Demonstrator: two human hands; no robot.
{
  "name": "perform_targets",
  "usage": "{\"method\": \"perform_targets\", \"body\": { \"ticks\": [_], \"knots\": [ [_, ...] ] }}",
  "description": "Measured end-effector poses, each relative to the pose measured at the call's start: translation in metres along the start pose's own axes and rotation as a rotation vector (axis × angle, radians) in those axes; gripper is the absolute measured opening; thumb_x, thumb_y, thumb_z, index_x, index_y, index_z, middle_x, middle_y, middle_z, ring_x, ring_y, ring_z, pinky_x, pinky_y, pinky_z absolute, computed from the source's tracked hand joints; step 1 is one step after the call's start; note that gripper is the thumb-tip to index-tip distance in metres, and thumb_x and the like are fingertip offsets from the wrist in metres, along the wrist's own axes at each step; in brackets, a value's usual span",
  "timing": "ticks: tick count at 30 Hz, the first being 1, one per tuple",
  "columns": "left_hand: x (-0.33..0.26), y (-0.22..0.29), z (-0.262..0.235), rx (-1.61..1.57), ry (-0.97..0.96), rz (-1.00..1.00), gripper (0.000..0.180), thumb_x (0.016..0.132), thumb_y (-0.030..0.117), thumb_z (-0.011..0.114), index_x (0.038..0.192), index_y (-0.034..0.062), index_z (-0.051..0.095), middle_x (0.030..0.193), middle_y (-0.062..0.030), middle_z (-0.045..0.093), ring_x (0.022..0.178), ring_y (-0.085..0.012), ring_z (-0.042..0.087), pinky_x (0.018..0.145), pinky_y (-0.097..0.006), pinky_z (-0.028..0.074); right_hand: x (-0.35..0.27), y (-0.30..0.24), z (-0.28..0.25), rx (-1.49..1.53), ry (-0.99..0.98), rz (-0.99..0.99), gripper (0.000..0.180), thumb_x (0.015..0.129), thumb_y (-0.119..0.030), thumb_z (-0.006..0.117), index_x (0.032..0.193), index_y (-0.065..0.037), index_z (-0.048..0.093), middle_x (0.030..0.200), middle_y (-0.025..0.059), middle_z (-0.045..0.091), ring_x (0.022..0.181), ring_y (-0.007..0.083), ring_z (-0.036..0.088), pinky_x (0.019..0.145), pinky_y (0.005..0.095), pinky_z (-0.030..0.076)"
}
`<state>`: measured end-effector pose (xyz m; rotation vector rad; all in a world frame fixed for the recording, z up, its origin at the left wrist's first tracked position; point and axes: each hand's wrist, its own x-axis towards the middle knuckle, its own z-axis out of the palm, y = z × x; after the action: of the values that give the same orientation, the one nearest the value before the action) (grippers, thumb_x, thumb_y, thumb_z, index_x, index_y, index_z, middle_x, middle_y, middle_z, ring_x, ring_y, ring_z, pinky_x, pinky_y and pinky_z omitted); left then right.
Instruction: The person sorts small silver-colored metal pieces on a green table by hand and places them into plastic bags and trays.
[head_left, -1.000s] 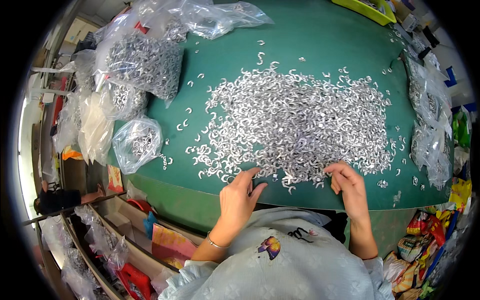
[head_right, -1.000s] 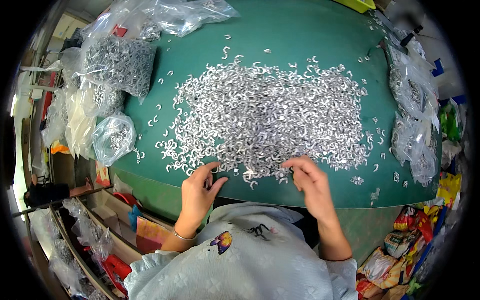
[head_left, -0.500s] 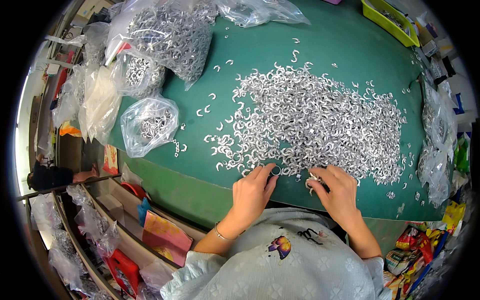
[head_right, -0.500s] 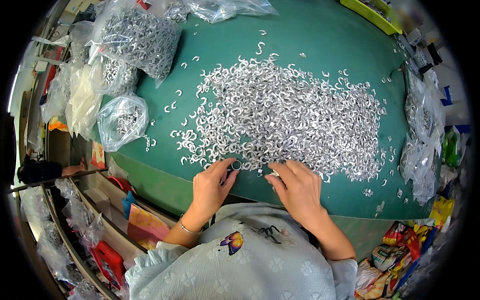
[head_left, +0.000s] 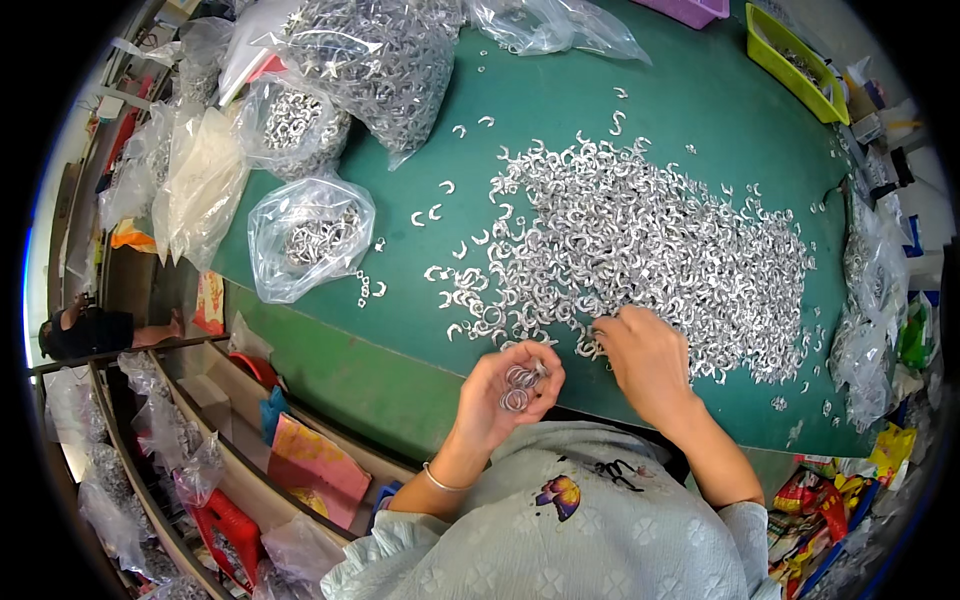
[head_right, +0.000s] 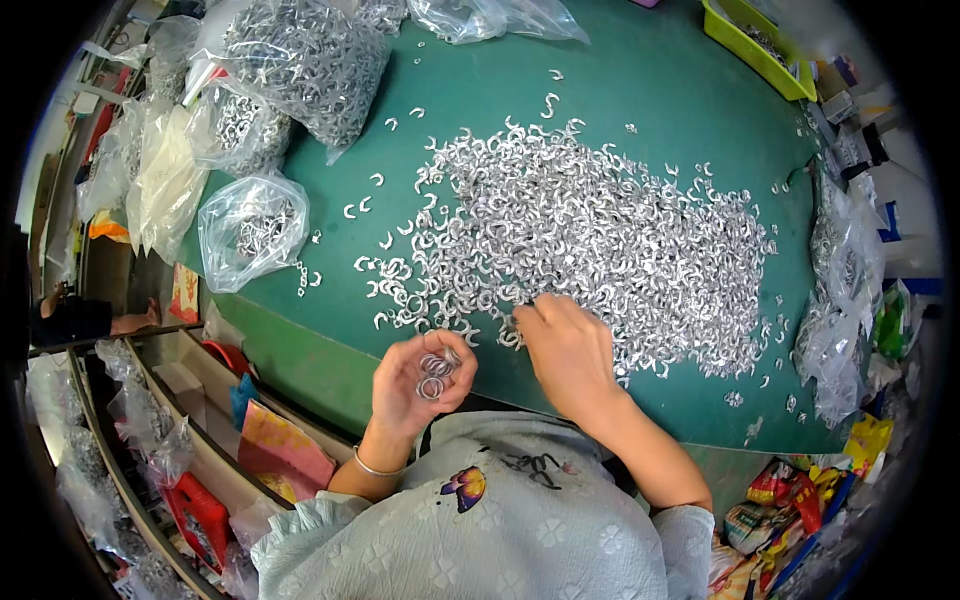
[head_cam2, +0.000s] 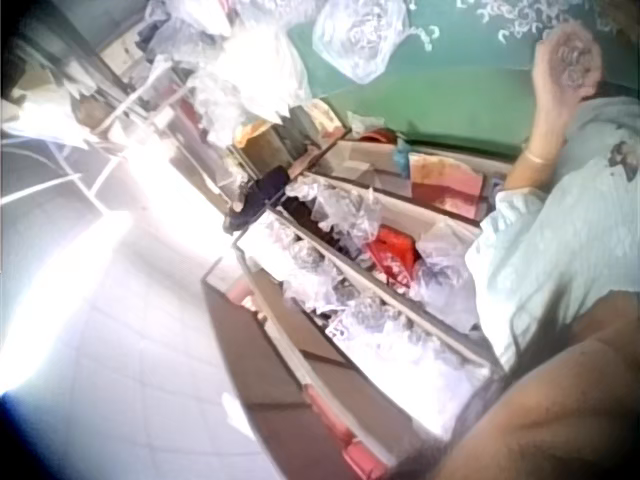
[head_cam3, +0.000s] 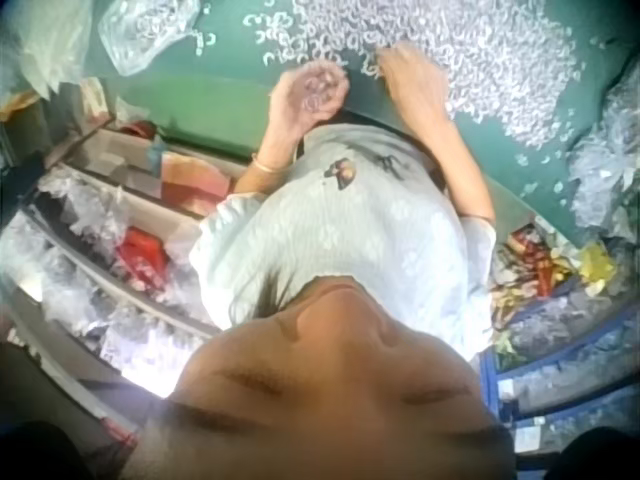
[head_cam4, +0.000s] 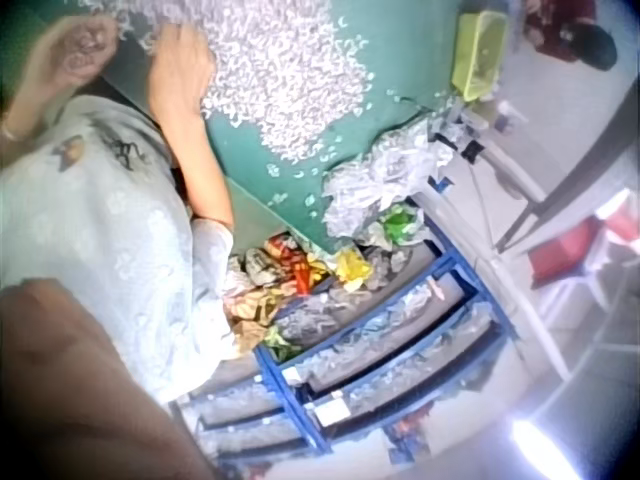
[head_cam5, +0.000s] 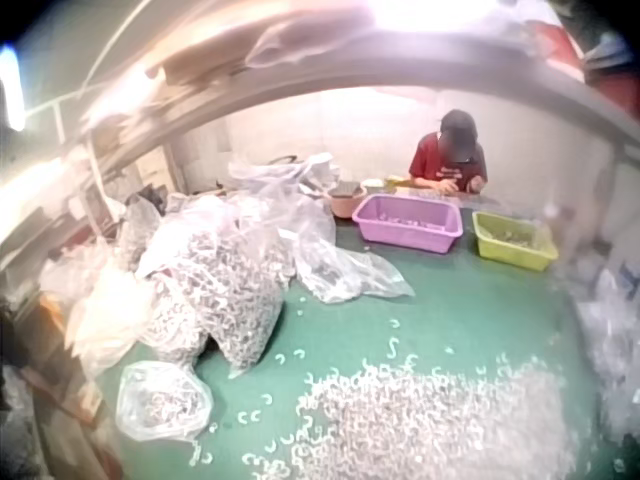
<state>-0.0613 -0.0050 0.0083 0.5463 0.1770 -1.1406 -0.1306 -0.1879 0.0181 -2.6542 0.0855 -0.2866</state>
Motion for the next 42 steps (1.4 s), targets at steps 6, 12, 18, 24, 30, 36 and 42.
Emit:
{"method": "perform_targets", "body": {
  "ticks": [6,12,18,24,30,36,42],
  "knots": [
    [0.002,-0.007,-0.004,0.249,0.149,-0.023,0.027,0.094,0.023,0.046,0.086,-0.0013,0.056,0.063,-0.0066,0.049,0.046,-0.009,0.036,0.038,-0.02,0.027,-0.004,0.014,-0.022,0.11,0.151,0.22,0.013,0.074,-0.005,0.066,0.082,-0.003,0.056,0.073,0.0097,0.055,0.061,0.0259,0.056,0.053,0.0342,0.042],
    [0.009,-0.017,0.003,0.204,0.014,-0.129,0.023,0.094,0.016,0.046,0.105,-0.001,0.056,0.064,-0.0033,0.048,0.049,-0.0069,0.038,0.041,-0.019,0.029,-0.012,0.025,-0.036,0.076,0.313,0.334,0.016,0.072,-0.002,0.069,0.079,-0.001,0.056,0.066,0.0072,0.049,0.051,0.017,0.043,0.047,0.0291,0.035],
    [0.022,-0.017,0.048,-0.101,0.298,-0.32,0.038,0.096,0.029,0.04,0.118,-0.001,0.051,0.088,-0.0084,0.06,0.078,-0.0166,0.059,0.063,-0.028,0.048,-0.018,-0.006,-0.042,0.443,0.091,0.161,0.012,0.072,-0.001,0.067,0.079,-0.003,0.058,0.066,0.0049,0.048,0.056,0.015,0.049,0.047,0.0261,0.038],
    [0.028,-0.034,0.012,-0.24,0.054,-0.411,0.033,0.094,0.031,0.044,0.109,0.004,0.056,0.099,-0.0069,0.061,0.087,-0.0179,0.06,0.073,-0.033,0.05,-0.011,-0.022,-0.045,0.4,-0.132,-0.236,0.024,0.069,-0.004,0.066,0.092,-0.003,0.061,0.093,0.009,0.056,0.084,0.0276,0.056,0.072,0.0358,0.046],
    [0.026,-0.029,0.02,-0.07,-0.029,-0.382,0.023,0.094,0.024,0.047,0.091,0.0034,0.058,0.064,0.0018,0.045,0.05,-0.0058,0.039,0.039,-0.017,0.029,-0.012,0.022,-0.051,0.241,0.041,-0.066,0.03,0.07,-0.006,0.067,0.099,-0.004,0.06,0.109,0.0095,0.054,0.104,0.0269,0.05,0.083,0.0365,0.04],
    [0.027,-0.028,0.019,-0.109,0.028,-0.404,0.034,0.096,0.032,0.04,0.077,0.0063,0.054,0.058,0.0014,0.033,0.047,-0.0061,0.028,0.036,-0.018,0.02,0.009,0.048,-0.055,-0.121,0.122,-0.037,0.038,0.07,-0.01,0.069,0.107,-0.009,0.059,0.116,0.0084,0.052,0.111,0.0285,0.048,0.087,0.0407,0.036],
    [0.032,-0.031,0.021,-0.072,-0.019,-0.367,0.027,0.096,0.026,0.039,0.091,0.0052,0.056,0.061,0.0008,0.034,0.048,-0.0063,0.029,0.036,-0.018,0.022,0.021,0.094,-0.048,-0.011,0.326,0.132,0.018,0.07,-0.012,0.069,0.086,-0.005,0.065,0.096,0.0058,0.056,0.094,0.0242,0.049,0.084,0.036,0.035]
  ]
}}
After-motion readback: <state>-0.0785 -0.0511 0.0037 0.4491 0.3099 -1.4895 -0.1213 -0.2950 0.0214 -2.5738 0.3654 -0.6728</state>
